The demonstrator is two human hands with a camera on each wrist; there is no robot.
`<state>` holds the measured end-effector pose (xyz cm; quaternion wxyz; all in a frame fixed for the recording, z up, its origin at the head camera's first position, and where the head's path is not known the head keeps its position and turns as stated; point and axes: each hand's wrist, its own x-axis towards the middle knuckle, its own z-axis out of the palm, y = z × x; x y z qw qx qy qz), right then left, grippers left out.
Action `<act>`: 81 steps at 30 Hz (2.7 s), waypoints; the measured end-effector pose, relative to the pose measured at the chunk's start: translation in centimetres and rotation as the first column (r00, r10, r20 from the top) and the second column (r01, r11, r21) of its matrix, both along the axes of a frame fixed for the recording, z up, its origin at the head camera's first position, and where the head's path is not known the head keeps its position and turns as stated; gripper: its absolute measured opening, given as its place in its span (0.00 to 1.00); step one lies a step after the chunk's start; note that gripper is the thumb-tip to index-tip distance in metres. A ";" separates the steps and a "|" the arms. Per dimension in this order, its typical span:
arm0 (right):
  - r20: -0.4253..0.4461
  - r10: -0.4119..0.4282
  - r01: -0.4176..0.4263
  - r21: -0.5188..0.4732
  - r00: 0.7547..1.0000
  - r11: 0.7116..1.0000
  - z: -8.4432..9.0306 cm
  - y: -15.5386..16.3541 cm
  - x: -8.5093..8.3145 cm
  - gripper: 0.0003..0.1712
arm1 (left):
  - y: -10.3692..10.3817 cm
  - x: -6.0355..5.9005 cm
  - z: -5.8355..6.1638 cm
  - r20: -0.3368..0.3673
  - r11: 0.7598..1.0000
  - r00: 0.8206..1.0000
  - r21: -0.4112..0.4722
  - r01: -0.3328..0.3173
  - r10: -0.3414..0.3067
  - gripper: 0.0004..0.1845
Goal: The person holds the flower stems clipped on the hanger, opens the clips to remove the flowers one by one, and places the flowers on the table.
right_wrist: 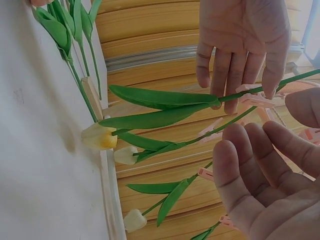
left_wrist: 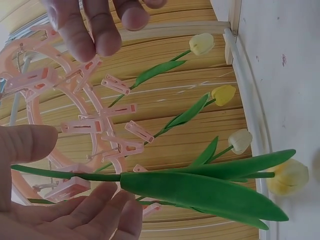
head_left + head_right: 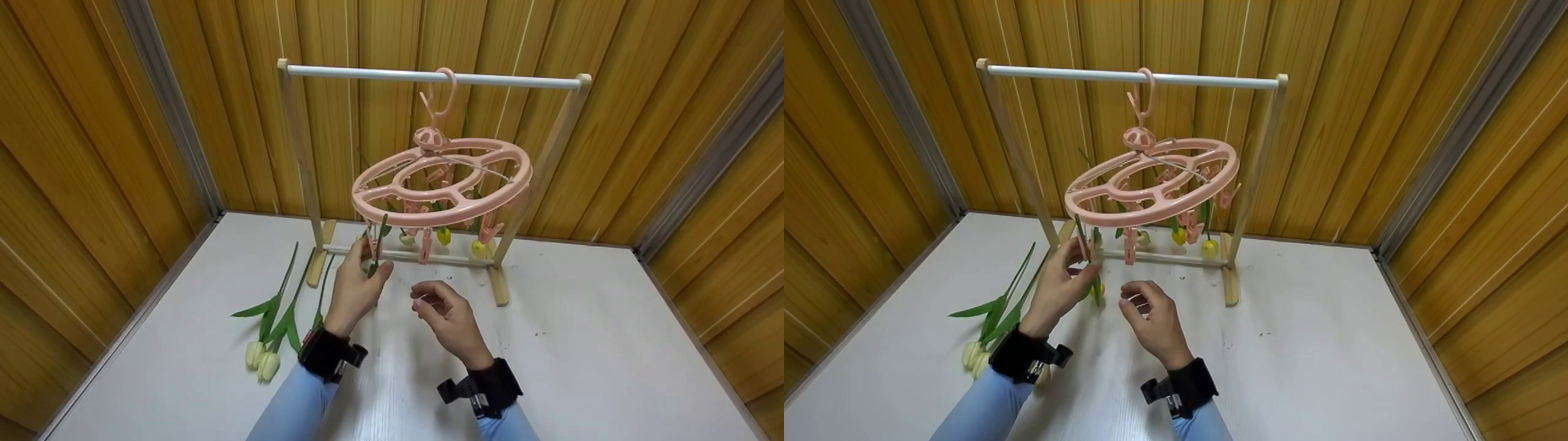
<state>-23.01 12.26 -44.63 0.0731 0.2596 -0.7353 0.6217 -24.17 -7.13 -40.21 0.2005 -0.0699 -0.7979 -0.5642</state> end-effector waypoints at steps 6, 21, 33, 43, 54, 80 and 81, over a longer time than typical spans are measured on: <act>0.001 -0.010 0.010 0.000 1.000 1.000 0.2 0.1 0.0 0.12 | 0.3 -0.1 0.0 -0.018 1.000 1.000 0.022 0.008 -0.007 0.27; -0.028 -0.025 0.025 -0.009 0.999 1.000 0.3 0.2 0.0 0.12 | 1.0 0.7 0.1 -0.049 0.994 0.994 0.028 0.103 -0.101 0.20; -0.062 -0.083 0.081 -0.036 0.995 0.996 0.8 0.1 0.0 0.11 | 1.6 1.7 0.4 -0.088 0.987 0.984 0.037 0.156 -0.152 0.21; -0.107 -0.128 0.119 -0.086 0.986 0.989 1.4 0.3 0.1 0.11 | 2.0 2.2 0.3 -0.120 0.985 0.978 0.010 0.170 -0.168 0.20; -0.184 -0.112 0.099 -0.078 0.977 0.992 2.9 0.6 -0.3 0.17 | 2.3 2.7 0.7 -0.074 0.988 0.985 -0.004 0.156 -0.156 0.24; -0.201 0.092 -0.076 0.082 0.975 0.994 8.2 -0.1 -2.3 0.22 | 2.5 3.4 1.3 -0.074 0.984 0.981 -0.008 0.180 -0.180 0.25; -0.184 0.101 -0.085 0.095 0.978 0.992 8.4 -0.1 -2.3 0.22 | 2.5 3.4 1.3 -0.073 0.983 0.981 -0.008 0.182 -0.182 0.25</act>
